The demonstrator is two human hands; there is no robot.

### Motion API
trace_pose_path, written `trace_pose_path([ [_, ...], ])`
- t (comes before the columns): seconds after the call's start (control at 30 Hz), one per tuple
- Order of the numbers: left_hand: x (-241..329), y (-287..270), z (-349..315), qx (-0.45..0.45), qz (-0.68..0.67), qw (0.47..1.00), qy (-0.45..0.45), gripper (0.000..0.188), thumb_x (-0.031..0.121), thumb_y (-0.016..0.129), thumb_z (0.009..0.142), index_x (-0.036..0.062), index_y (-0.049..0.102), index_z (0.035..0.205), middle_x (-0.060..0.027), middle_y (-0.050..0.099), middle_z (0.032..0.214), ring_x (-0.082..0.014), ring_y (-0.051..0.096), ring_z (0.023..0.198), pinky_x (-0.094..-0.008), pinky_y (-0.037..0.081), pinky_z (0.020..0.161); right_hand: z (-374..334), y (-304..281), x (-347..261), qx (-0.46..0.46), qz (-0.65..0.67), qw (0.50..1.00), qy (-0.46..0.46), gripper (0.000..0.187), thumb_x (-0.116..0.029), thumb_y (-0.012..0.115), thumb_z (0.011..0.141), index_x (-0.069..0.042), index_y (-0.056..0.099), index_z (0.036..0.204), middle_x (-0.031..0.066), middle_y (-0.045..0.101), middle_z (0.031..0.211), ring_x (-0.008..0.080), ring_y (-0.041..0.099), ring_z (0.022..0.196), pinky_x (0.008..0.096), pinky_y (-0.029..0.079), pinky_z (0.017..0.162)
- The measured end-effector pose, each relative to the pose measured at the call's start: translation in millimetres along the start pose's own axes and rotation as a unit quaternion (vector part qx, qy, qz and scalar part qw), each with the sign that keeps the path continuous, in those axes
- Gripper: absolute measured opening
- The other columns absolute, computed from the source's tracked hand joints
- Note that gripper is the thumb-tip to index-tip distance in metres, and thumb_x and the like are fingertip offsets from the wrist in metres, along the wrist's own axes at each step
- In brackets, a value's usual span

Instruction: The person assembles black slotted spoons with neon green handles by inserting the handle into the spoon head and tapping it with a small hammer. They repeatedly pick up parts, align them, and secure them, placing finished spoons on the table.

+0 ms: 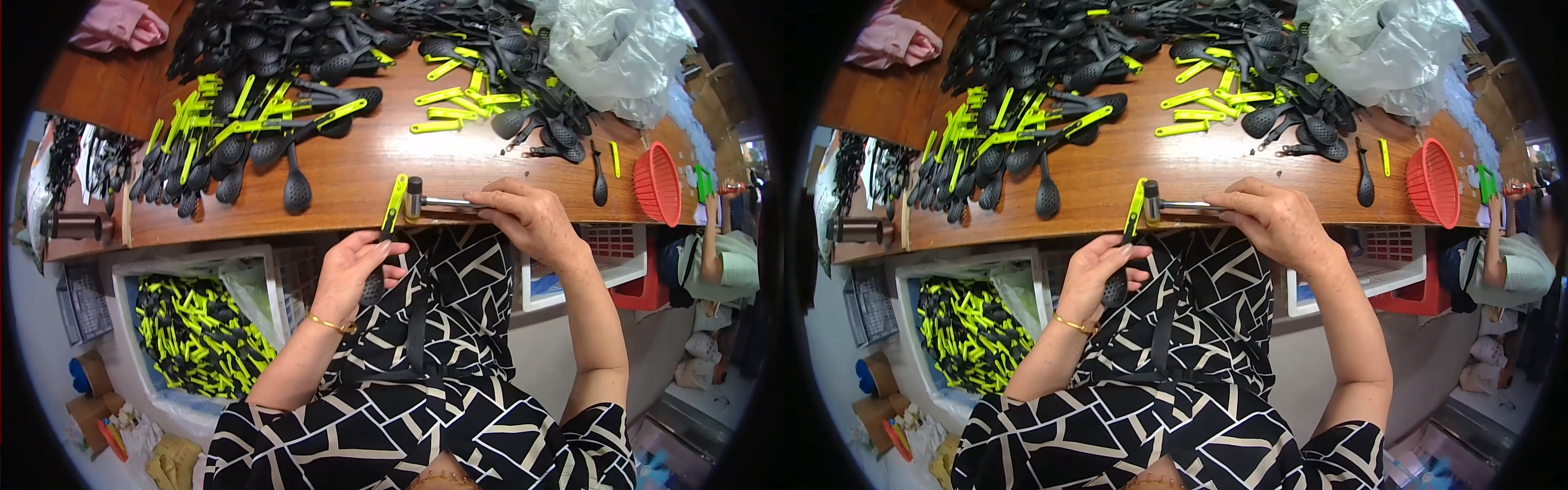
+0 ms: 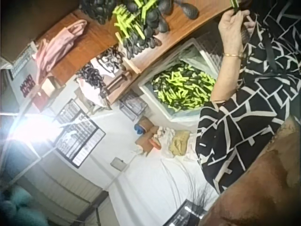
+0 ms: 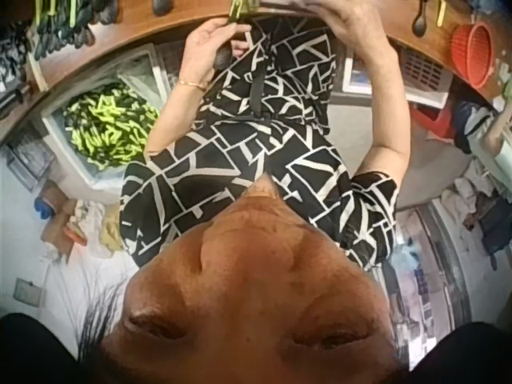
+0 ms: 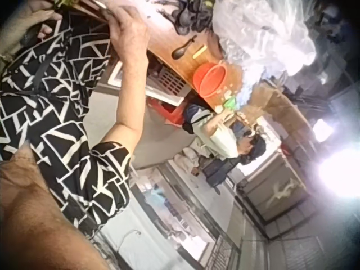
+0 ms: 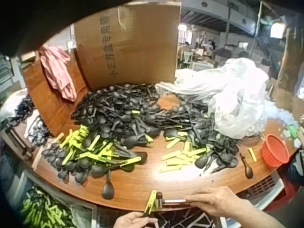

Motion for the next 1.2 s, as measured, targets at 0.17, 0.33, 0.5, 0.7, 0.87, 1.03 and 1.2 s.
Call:
trace_pose_path([
  [0.17, -7, -13, -9, 0.002, -0.040, 0.999, 0.009, 0.036, 0.015, 0.069, 0.105, 0.0034, 0.062, 0.139, -0.0154, 0.076, 0.117, -0.0151, 0.075, 0.082, -0.0261, 0.060, 0.070, 6, -26, 40, 0.014, -0.068, 0.997, 0.013, 0.027, -0.014, 0.077, 0.091, -0.013, 0.080, 0.117, 0.0081, 0.073, 0.102, 0.0287, 0.071, 0.096, 0.0408, 0.058, 0.084],
  [0.33, 17, -2, -13, -0.035, -0.060, 0.996, 0.058, 0.034, 0.012, 0.068, 0.105, 0.0041, 0.060, 0.137, -0.0100, 0.075, 0.105, -0.0092, 0.061, 0.077, -0.0240, 0.050, 0.072, 38, -48, 65, 0.080, -0.054, 0.995, 0.028, 0.016, -0.017, 0.079, 0.091, -0.009, 0.080, 0.105, 0.0091, 0.074, 0.100, 0.0294, 0.068, 0.099, 0.0423, 0.055, 0.089],
  [0.5, 60, 19, 5, -0.046, -0.023, 0.989, 0.139, 0.034, 0.014, 0.066, 0.107, 0.0026, 0.057, 0.138, -0.0080, 0.072, 0.104, -0.0094, 0.061, 0.078, -0.0231, 0.049, 0.073, 95, -52, 91, 0.163, -0.155, 0.974, -0.031, 0.013, -0.018, 0.077, 0.090, -0.010, 0.078, 0.099, 0.0088, 0.074, 0.101, 0.0310, 0.068, 0.102, 0.0425, 0.053, 0.092],
  [0.7, 93, 44, 52, -0.054, 0.014, 0.984, 0.170, 0.032, 0.015, 0.064, 0.107, 0.0032, 0.058, 0.137, -0.0071, 0.073, 0.106, -0.0105, 0.071, 0.081, -0.0221, 0.053, 0.071, 115, -53, 133, 0.093, -0.129, 0.984, 0.075, 0.016, -0.021, 0.074, 0.093, -0.008, 0.078, 0.101, 0.0106, 0.076, 0.093, 0.0316, 0.070, 0.096, 0.0454, 0.053, 0.087],
  [0.87, 108, 45, 78, -0.045, 0.051, 0.979, 0.190, 0.033, 0.015, 0.064, 0.108, 0.0027, 0.056, 0.138, -0.0069, 0.072, 0.104, -0.0109, 0.071, 0.080, -0.0217, 0.053, 0.070, 96, -62, 133, 0.108, -0.103, 0.987, 0.051, 0.020, -0.012, 0.073, 0.094, -0.008, 0.079, 0.112, 0.0114, 0.076, 0.100, 0.0338, 0.069, 0.101, 0.0449, 0.053, 0.091],
  [1.03, 111, 44, 89, -0.036, 0.102, 0.967, 0.229, 0.032, 0.016, 0.061, 0.110, 0.0016, 0.056, 0.138, -0.0062, 0.071, 0.102, -0.0112, 0.070, 0.080, -0.0225, 0.054, 0.071, 102, -75, 124, 0.075, -0.168, 0.982, 0.035, 0.017, -0.015, 0.075, 0.091, -0.010, 0.080, 0.107, 0.0090, 0.074, 0.102, 0.0315, 0.068, 0.103, 0.0438, 0.052, 0.092],
  [1.2, 106, 54, 79, -0.030, 0.167, 0.948, 0.271, 0.035, 0.016, 0.059, 0.111, 0.0005, 0.054, 0.142, -0.0057, 0.070, 0.102, -0.0107, 0.071, 0.083, -0.0218, 0.056, 0.073, 151, -45, 94, 0.107, -0.227, 0.965, -0.076, 0.015, -0.014, 0.074, 0.089, -0.016, 0.080, 0.103, 0.0009, 0.073, 0.114, 0.0245, 0.063, 0.113, 0.0412, 0.047, 0.099],
])
Point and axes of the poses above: each hand's wrist, its own z-axis towards the middle knuckle, its own y-axis out of the palm, x = y × z, the point moved 9 cm from there along z, towards the middle knuckle
